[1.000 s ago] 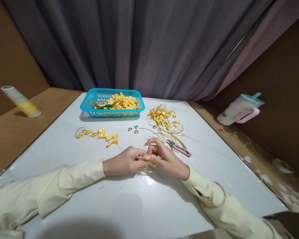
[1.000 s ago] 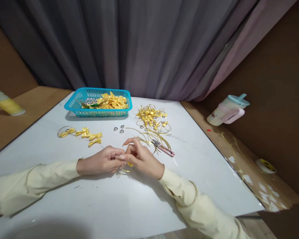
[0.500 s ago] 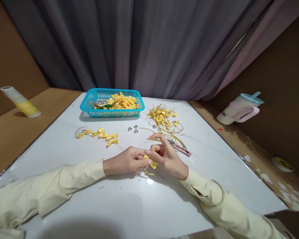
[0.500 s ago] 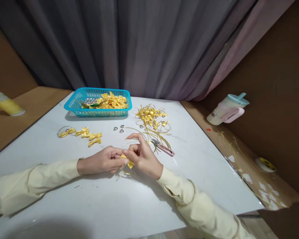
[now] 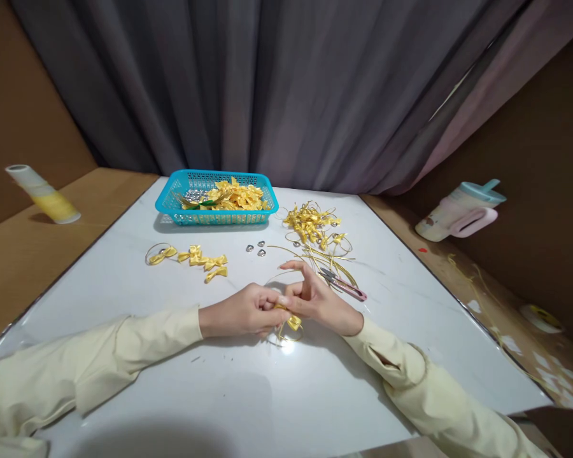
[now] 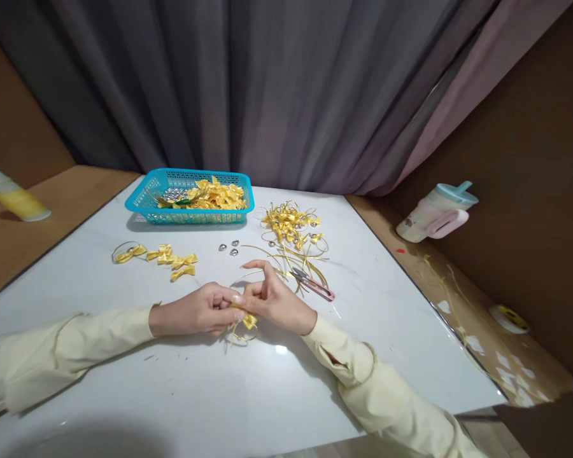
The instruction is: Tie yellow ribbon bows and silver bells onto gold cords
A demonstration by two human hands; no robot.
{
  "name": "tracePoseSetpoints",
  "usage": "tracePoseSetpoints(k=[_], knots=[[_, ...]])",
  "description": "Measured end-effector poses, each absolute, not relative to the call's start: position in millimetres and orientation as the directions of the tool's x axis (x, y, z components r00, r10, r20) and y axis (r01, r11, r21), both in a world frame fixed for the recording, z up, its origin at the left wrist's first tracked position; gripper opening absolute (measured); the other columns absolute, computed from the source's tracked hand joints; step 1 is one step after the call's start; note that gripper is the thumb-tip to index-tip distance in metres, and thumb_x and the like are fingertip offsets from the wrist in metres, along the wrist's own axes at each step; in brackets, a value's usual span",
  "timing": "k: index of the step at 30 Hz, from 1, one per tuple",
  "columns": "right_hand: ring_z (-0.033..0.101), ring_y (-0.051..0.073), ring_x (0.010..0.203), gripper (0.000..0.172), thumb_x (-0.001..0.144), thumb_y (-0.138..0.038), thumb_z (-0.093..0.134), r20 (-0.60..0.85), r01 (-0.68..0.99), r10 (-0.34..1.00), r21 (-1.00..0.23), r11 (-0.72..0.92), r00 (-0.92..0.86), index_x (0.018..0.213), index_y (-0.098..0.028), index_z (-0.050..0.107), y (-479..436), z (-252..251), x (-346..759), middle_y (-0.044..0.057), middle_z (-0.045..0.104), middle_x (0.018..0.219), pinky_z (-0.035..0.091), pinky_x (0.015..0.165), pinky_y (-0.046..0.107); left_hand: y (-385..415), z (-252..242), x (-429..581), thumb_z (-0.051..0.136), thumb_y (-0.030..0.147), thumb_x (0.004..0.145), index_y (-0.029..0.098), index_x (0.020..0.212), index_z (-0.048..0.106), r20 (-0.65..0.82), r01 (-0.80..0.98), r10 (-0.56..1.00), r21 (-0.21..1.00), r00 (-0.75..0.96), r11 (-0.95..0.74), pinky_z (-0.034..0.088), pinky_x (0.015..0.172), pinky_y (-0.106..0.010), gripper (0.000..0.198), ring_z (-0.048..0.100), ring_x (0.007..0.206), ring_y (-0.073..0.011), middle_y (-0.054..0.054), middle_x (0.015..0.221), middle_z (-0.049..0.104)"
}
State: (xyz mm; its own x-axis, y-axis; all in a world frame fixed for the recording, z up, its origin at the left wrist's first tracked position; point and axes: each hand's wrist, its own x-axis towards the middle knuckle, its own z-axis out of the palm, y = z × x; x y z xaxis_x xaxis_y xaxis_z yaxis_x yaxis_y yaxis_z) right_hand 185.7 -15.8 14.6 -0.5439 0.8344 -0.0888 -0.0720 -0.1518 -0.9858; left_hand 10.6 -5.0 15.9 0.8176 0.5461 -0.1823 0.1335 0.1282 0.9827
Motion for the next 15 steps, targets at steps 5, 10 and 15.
tracePoseSetpoints(k=[5,10,15], knots=[[0.036,0.004,0.044,0.05,0.074,-0.029,0.069,-0.099,-0.115,0.863,-0.977,-0.179,-0.496,0.109,-0.02,0.034,-20,18,183,-0.012,0.046,0.051,0.027,0.044,0.016,-6,17,11,0.055,0.031,0.079,0.014,0.073,0.05,-0.204,0.139,0.532,0.977,0.822,0.16,0.025,0.041,-0.019,0.018,0.029,0.039,-0.0046,0.01,0.043,0.038],[0.032,0.004,0.044,0.044,0.072,-0.026,0.071,-0.051,-0.117,0.947,-0.989,-0.093,-0.318,0.103,-0.021,0.039,-13,22,192,-0.013,0.041,0.049,0.027,0.044,0.016,-9,16,11,0.054,0.031,0.079,0.015,0.062,0.045,-0.215,0.161,0.519,0.976,0.827,0.149,0.027,0.042,-0.019,0.025,0.034,0.039,-0.0048,0.008,0.042,0.042],[0.033,0.004,0.044,0.042,0.073,-0.026,0.07,-0.021,-0.076,0.962,-0.996,-0.043,-0.274,0.101,-0.022,0.039,-4,23,202,-0.012,0.041,0.049,0.026,0.043,0.016,-10,16,11,0.054,0.028,0.078,0.015,0.061,0.045,-0.227,0.16,0.506,0.972,0.832,0.173,0.028,0.042,-0.018,0.023,0.034,0.039,-0.0047,0.008,0.041,0.042]])
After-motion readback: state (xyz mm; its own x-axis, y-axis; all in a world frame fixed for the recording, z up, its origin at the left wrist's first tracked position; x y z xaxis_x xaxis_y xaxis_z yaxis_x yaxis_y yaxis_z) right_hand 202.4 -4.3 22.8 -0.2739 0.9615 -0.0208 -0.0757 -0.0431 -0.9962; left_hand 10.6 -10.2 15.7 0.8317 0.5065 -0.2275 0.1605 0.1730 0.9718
